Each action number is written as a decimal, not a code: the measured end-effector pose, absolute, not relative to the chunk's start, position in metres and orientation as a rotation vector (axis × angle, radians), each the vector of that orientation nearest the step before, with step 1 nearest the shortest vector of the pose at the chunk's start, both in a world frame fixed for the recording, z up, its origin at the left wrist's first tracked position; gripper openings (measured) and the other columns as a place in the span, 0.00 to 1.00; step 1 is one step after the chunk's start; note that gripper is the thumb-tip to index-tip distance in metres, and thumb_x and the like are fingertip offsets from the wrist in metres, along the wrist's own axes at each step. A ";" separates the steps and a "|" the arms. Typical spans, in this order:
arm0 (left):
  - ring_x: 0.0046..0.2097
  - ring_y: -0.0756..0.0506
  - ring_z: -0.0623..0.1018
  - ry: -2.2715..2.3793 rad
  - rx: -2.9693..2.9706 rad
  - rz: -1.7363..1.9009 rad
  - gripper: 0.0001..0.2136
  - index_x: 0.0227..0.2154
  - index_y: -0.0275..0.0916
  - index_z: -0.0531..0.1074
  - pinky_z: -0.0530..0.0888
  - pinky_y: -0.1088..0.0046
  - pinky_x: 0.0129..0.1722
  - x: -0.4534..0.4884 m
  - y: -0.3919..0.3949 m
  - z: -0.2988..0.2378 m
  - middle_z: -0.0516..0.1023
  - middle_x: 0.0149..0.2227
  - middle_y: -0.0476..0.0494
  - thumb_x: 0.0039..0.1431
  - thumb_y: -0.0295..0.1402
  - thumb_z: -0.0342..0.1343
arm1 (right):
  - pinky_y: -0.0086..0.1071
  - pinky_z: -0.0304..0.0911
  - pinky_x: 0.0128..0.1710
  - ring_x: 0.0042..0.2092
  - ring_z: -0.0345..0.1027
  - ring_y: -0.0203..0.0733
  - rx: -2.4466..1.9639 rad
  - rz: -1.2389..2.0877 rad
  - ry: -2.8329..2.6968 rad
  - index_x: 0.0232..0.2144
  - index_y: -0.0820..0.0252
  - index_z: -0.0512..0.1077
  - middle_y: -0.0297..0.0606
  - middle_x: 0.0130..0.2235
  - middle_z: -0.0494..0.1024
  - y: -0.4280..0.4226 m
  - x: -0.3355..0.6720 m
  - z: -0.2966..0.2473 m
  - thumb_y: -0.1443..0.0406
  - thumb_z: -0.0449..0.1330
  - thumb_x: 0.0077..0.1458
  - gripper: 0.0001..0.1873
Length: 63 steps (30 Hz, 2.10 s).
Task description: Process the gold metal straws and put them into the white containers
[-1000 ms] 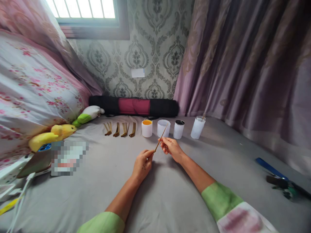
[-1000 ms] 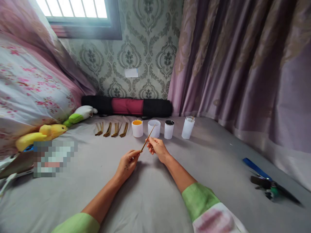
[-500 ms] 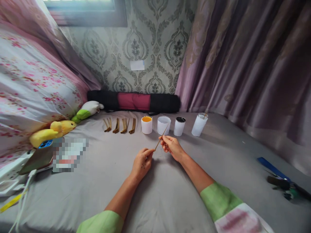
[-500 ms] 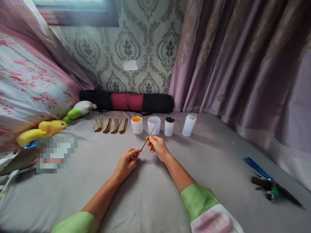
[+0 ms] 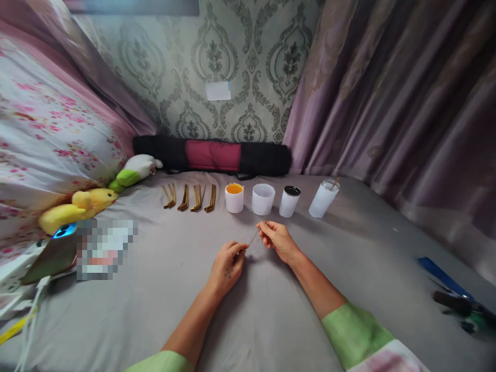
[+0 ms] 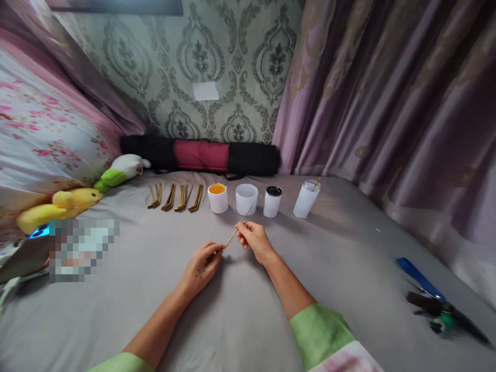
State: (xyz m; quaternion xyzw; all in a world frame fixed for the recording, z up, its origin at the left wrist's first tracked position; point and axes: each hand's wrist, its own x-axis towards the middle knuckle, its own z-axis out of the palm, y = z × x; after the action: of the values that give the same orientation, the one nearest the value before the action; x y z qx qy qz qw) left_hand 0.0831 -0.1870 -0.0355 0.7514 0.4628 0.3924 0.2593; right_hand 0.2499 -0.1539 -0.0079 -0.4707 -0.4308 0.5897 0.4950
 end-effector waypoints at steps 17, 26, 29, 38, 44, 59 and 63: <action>0.34 0.48 0.70 1.304 1.953 0.912 0.12 0.36 0.38 0.71 0.66 0.73 0.35 0.085 -0.188 -0.027 0.72 0.33 0.42 0.56 0.33 0.44 | 0.21 0.48 0.14 0.19 0.55 0.26 -1.180 1.428 -1.058 0.28 0.63 0.68 0.32 0.23 0.67 -0.149 0.255 -0.009 0.54 0.58 0.44 0.17; 0.32 0.49 0.71 1.324 1.735 0.950 0.12 0.39 0.37 0.70 0.67 0.73 0.33 0.089 -0.189 -0.029 0.75 0.34 0.42 0.54 0.34 0.47 | 0.22 0.49 0.15 0.19 0.55 0.26 -1.177 1.395 -1.077 0.28 0.64 0.68 0.32 0.23 0.67 -0.151 0.256 -0.005 0.55 0.57 0.45 0.16; 0.33 0.49 0.72 1.311 1.628 0.968 0.13 0.39 0.36 0.70 0.68 0.72 0.35 0.092 -0.189 -0.028 0.75 0.34 0.42 0.53 0.34 0.48 | 0.22 0.50 0.15 0.19 0.56 0.26 -1.184 1.378 -1.082 0.28 0.63 0.68 0.32 0.23 0.67 -0.151 0.257 -0.004 0.55 0.57 0.45 0.15; 0.24 0.53 0.69 1.199 1.111 0.948 0.17 0.39 0.32 0.67 0.64 0.80 0.19 0.104 -0.185 -0.025 0.72 0.27 0.45 0.46 0.34 0.53 | 0.22 0.50 0.14 0.19 0.56 0.27 -1.228 1.306 -1.130 0.29 0.63 0.69 0.32 0.22 0.67 -0.148 0.262 -0.006 0.56 0.55 0.47 0.15; 0.25 0.53 0.70 1.089 0.890 0.958 0.19 0.41 0.30 0.66 0.66 0.78 0.22 0.104 -0.190 -0.019 0.73 0.29 0.42 0.45 0.35 0.57 | 0.22 0.50 0.15 0.19 0.57 0.27 -1.239 1.235 -1.197 0.30 0.62 0.69 0.32 0.23 0.67 -0.149 0.266 -0.005 0.56 0.54 0.48 0.15; 0.28 0.53 0.71 0.839 0.596 0.914 0.15 0.39 0.30 0.69 0.68 0.79 0.27 0.099 -0.194 -0.016 0.74 0.32 0.39 0.47 0.30 0.58 | 0.22 0.52 0.15 0.19 0.57 0.27 -1.316 1.186 -1.302 0.29 0.63 0.68 0.32 0.23 0.67 -0.154 0.272 0.016 0.57 0.53 0.49 0.13; 0.29 0.52 0.71 0.799 0.584 0.893 0.15 0.40 0.30 0.68 0.68 0.78 0.29 0.097 -0.195 -0.016 0.74 0.33 0.38 0.48 0.30 0.58 | 0.22 0.51 0.16 0.19 0.57 0.27 -1.325 1.190 -1.311 0.29 0.62 0.68 0.32 0.23 0.67 -0.156 0.269 0.018 0.58 0.53 0.49 0.13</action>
State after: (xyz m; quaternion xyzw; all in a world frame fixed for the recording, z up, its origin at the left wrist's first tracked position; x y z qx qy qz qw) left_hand 0.0966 -0.1954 -0.0162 0.2709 0.3706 0.4143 0.7859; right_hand 0.2692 -0.1557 0.0183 -0.5355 -0.5298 0.4810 0.4486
